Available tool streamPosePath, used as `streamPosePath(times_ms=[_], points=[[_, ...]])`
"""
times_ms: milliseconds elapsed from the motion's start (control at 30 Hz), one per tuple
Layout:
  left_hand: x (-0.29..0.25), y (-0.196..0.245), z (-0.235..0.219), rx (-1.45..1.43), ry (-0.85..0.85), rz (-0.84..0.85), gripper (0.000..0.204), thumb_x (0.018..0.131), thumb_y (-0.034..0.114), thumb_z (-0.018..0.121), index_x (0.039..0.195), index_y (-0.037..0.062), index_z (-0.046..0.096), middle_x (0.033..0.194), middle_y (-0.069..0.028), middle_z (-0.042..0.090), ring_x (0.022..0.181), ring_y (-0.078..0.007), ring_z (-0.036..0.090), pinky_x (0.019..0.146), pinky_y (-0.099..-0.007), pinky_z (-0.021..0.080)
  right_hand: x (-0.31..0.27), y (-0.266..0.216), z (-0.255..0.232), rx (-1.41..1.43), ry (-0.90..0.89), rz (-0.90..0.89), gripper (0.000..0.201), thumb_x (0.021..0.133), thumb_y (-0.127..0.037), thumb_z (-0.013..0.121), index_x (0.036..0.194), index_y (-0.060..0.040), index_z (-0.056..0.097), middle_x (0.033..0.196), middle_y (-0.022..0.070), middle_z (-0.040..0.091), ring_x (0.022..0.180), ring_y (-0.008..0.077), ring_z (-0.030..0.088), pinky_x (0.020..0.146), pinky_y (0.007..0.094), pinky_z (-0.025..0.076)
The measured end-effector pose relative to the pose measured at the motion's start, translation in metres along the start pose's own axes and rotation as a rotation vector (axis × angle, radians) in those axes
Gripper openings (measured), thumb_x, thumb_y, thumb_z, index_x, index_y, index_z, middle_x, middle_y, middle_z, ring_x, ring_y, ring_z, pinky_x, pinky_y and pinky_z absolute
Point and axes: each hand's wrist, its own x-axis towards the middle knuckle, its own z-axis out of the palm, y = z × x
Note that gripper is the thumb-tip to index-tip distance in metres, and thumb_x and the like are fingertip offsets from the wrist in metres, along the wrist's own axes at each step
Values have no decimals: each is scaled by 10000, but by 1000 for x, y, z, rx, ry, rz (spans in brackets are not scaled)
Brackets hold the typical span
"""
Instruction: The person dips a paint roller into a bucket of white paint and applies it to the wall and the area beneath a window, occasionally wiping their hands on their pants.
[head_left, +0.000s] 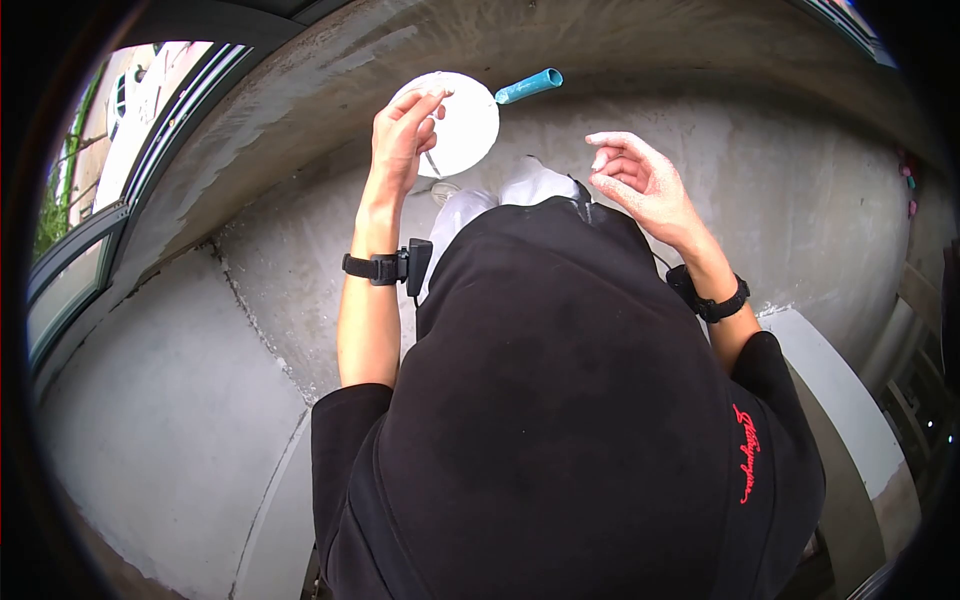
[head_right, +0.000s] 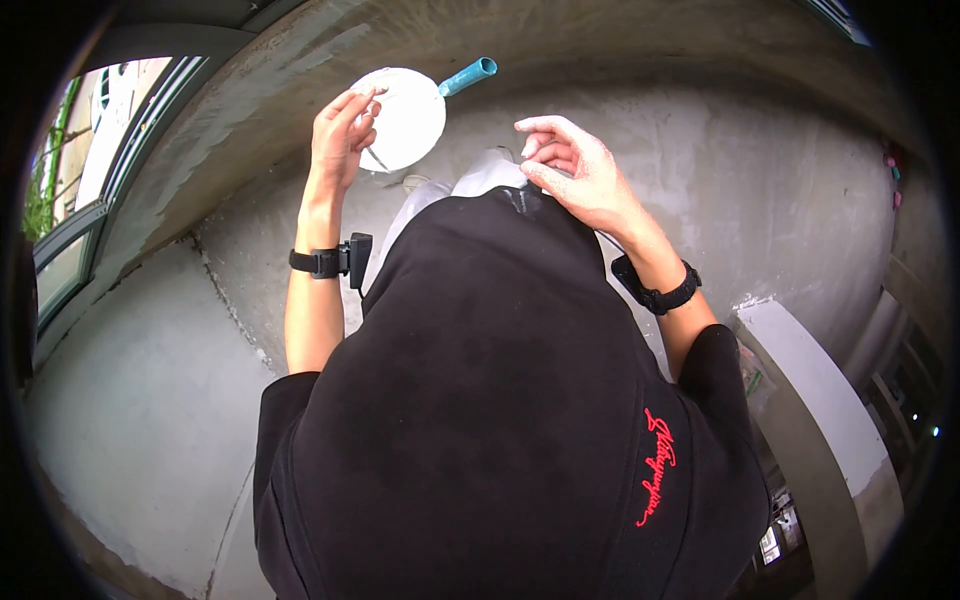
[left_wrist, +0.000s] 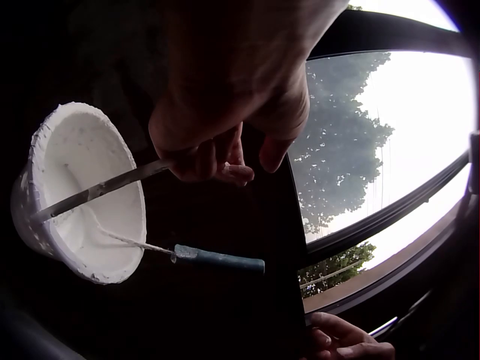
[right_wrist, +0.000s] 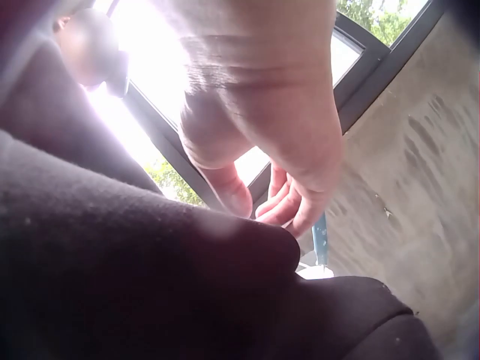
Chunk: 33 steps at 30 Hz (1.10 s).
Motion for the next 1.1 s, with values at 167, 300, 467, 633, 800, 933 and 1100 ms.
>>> streamPosePath(times_ms=[167,300,467,633,800,933,1100], points=[[0,-1,-1,-8,3,-7,264,881,216,679,994,-23,674,770,5,546,490,-2,298,455,-197,226,5,4,9,-122,-290,-34,470,842,-31,650,1288,-58,505,1055,37,569,968,137,612,906,318,469],[-1,-1,-1,-16,8,-6,257,884,207,672,997,-25,673,768,5,545,490,0,299,454,-195,228,7,9,9,-288,-322,1,479,830,-74,662,1284,-69,508,1089,41,575,975,143,620,886,327,457],[0,-2,-4,1,-13,-9,260,917,208,638,1047,-15,662,781,4,549,516,5,315,468,-183,240,7,12,9,-271,-317,16,473,821,-49,662,1271,-53,516,1079,49,561,943,122,607,826,311,495],[0,-2,-4,-7,-5,-22,265,916,203,640,1049,-25,657,781,2,549,519,8,323,466,-182,242,3,7,19,-21,-313,19,485,830,54,645,1288,-27,510,1058,47,529,954,107,570,991,293,458],[-1,-2,-2,-5,-7,-13,264,918,196,636,1050,-32,652,779,0,549,520,7,324,465,-182,242,2,6,22,-48,-310,-11,468,839,39,654,1281,-21,513,1067,55,536,982,110,576,988,302,464],[-1,-2,-3,4,3,-17,247,921,190,628,1037,-28,648,782,-3,551,517,4,323,465,-183,244,3,2,24,-22,-292,5,442,850,25,659,1268,-11,521,1069,56,548,968,114,595,971,303,474],[-2,-1,-2,6,5,-9,232,924,187,621,1029,-18,643,784,-3,549,515,-1,322,468,-188,245,6,8,22,-32,-250,-60,414,840,-3,671,1237,-11,552,1030,60,559,929,128,612,902,297,512]])
